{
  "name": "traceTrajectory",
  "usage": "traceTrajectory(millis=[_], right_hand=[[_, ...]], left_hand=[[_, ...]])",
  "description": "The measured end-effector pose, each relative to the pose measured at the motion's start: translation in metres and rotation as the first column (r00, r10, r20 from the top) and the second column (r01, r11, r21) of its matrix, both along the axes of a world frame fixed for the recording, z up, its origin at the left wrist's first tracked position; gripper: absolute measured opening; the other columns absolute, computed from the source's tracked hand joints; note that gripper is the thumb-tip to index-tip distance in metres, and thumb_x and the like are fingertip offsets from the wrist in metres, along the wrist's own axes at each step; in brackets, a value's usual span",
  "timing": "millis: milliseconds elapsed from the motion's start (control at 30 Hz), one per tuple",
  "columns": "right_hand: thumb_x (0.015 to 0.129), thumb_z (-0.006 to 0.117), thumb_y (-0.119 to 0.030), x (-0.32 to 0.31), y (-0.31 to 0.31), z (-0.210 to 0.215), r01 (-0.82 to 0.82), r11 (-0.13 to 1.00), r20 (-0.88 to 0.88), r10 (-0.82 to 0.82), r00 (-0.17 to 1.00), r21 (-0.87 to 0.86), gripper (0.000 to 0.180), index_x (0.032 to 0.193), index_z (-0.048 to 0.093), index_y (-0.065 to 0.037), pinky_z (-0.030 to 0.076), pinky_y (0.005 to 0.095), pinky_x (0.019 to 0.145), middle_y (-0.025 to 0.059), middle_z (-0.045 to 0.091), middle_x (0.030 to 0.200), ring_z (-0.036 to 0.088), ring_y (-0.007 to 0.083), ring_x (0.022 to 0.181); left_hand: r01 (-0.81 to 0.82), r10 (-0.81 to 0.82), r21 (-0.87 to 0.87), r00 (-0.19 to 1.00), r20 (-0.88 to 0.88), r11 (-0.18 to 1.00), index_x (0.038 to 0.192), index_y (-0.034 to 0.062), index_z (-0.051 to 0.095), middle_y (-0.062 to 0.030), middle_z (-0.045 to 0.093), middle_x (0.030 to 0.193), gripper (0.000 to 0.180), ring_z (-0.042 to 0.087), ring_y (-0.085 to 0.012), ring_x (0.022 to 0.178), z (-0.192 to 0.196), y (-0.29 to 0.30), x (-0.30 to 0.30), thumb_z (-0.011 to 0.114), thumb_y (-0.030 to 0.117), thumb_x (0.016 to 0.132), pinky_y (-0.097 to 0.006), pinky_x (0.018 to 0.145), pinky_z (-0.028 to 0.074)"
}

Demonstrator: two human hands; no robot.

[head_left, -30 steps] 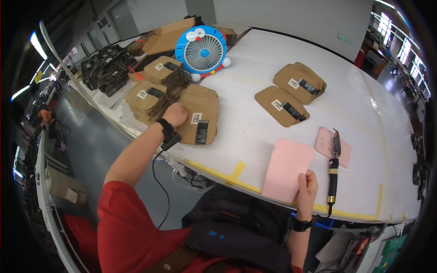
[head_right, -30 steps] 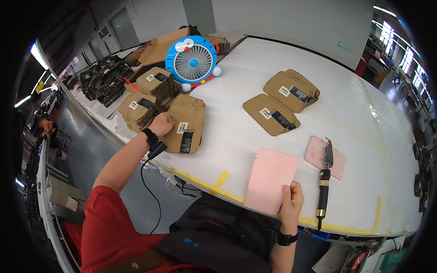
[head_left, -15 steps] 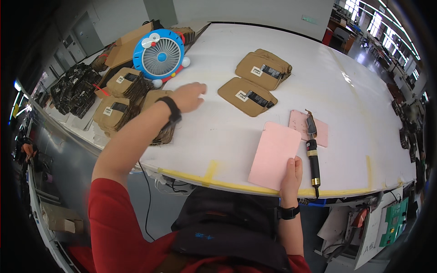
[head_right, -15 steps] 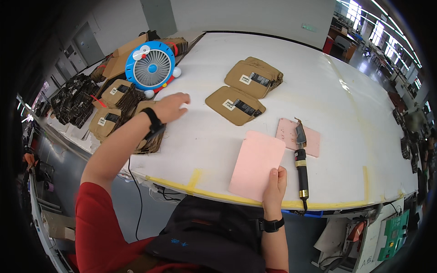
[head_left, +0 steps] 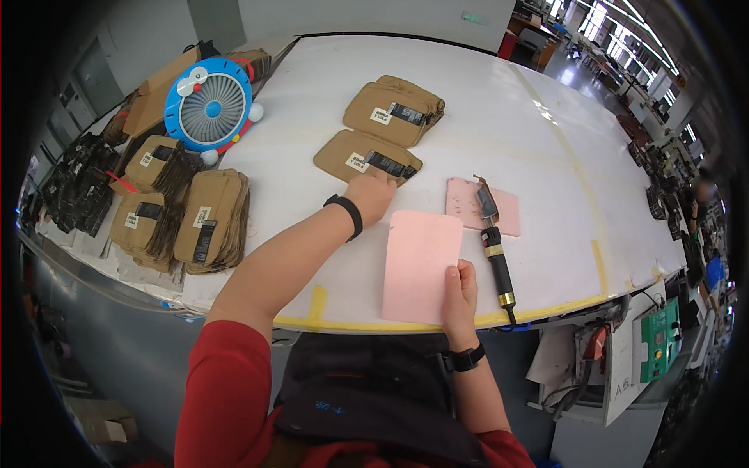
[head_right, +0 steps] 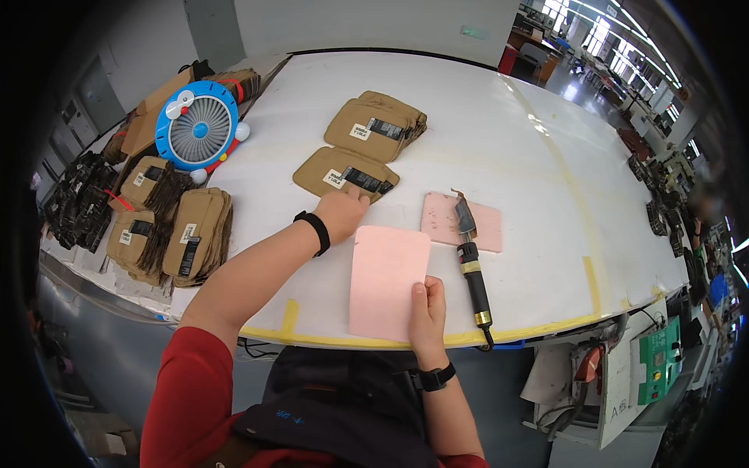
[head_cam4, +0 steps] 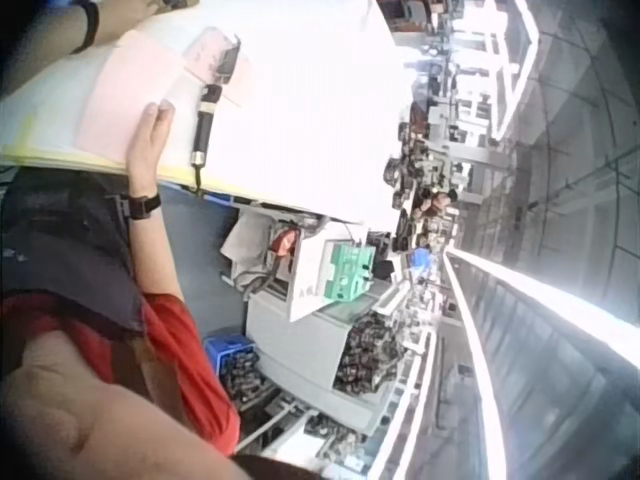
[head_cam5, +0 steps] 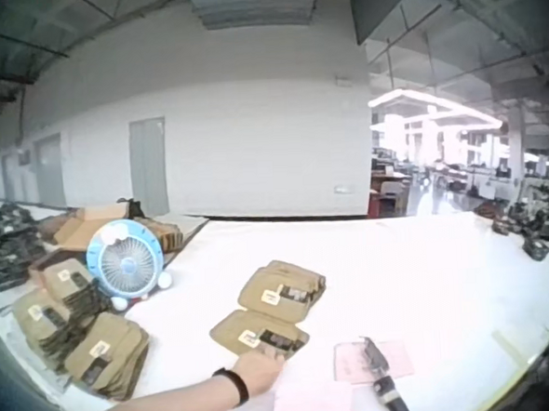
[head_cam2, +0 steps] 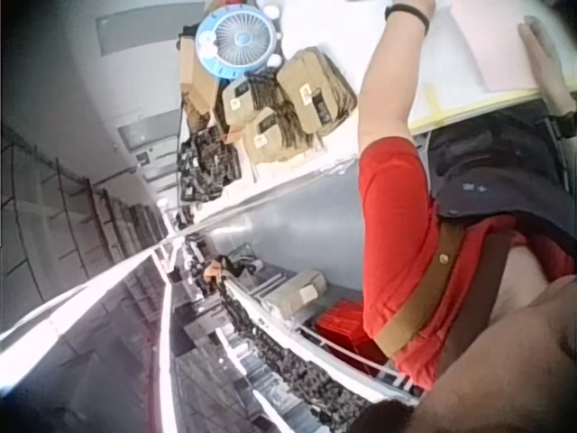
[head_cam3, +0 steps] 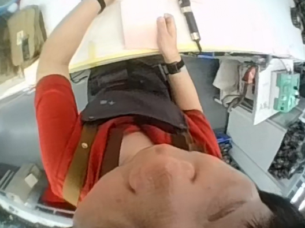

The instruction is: Apply adhesive or heat seal a small leather pouch or fabric component using a handheld tool.

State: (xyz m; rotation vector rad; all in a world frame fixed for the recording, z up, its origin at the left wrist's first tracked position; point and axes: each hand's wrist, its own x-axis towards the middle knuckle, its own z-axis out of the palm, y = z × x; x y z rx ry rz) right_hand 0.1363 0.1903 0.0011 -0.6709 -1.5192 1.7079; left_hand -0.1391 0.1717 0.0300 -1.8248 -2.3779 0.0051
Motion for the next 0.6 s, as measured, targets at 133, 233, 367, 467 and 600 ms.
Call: traceTrajectory(millis=[133,233,367,467,600], right_hand=[[0.107,0.046,-0.023,0.002,0.001,-0.002,0.036,0.999,0.002,-0.036,0.999,0.041,0.023,0.113,0.051,-0.001,0.045,0.0242,0.087,0.0032,0.058,0.104,0.05,0.0069,0.094],[0.106,0.047,-0.021,0.004,0.003,-0.002,0.065,0.993,-0.044,-0.069,0.997,-0.095,0.021,0.113,0.052,-0.002,0.046,0.0251,0.087,0.0042,0.059,0.104,0.052,0.0078,0.093],[0.103,0.047,-0.017,0.002,0.011,0.003,0.068,0.95,-0.146,-0.117,0.982,-0.304,0.018,0.111,0.052,-0.001,0.047,0.0263,0.086,0.0065,0.061,0.103,0.057,0.01,0.093],[0.103,0.048,-0.014,-0.006,0.016,0.021,0.048,0.919,-0.15,-0.115,0.982,-0.392,0.017,0.114,0.05,-0.001,0.049,0.027,0.085,0.0074,0.062,0.105,0.06,0.0129,0.093],[0.103,0.051,-0.012,-0.025,0.032,0.024,0.059,0.988,-0.096,-0.073,0.993,-0.14,0.019,0.117,0.047,0.001,0.049,0.0241,0.079,0.008,0.063,0.104,0.059,0.0086,0.092]], left_hand=[[-0.139,0.116,0.144,0.981,0.154,0.98,0.1,0.0014,0.057,-0.0195,0.064,0.103,0.014,0.069,-0.0349,0.083,0.016,-0.004,-0.011,0.053,0.009,0.09,-0.046,0.071,0.056],[-0.076,0.039,0.209,0.983,0.179,0.975,0.1,0.0005,0.055,-0.0207,0.065,0.099,0.014,0.067,-0.039,0.082,0.042,-0.041,0.002,0.049,0.009,0.092,-0.049,0.071,0.054],[0.122,-0.144,0.083,0.92,0.365,0.989,0.097,-0.0019,0.053,-0.0224,0.063,0.099,0.011,0.064,-0.0409,0.089,0.041,-0.116,0.063,0.05,0.006,0.091,-0.05,0.077,0.052],[0.292,-0.356,0.258,0.899,0.256,0.921,0.096,-0.0038,0.053,-0.0241,0.063,0.117,0.011,0.058,-0.0409,0.117,0.02,-0.17,0.103,0.054,0.005,0.091,-0.048,0.1,0.047],[0.183,-0.321,0.303,0.799,0.509,0.935,0.095,-0.0004,0.054,-0.0195,0.061,0.126,0.014,0.05,-0.0402,0.13,0.011,-0.205,0.127,0.062,0.011,0.093,-0.05,0.111,0.04]])
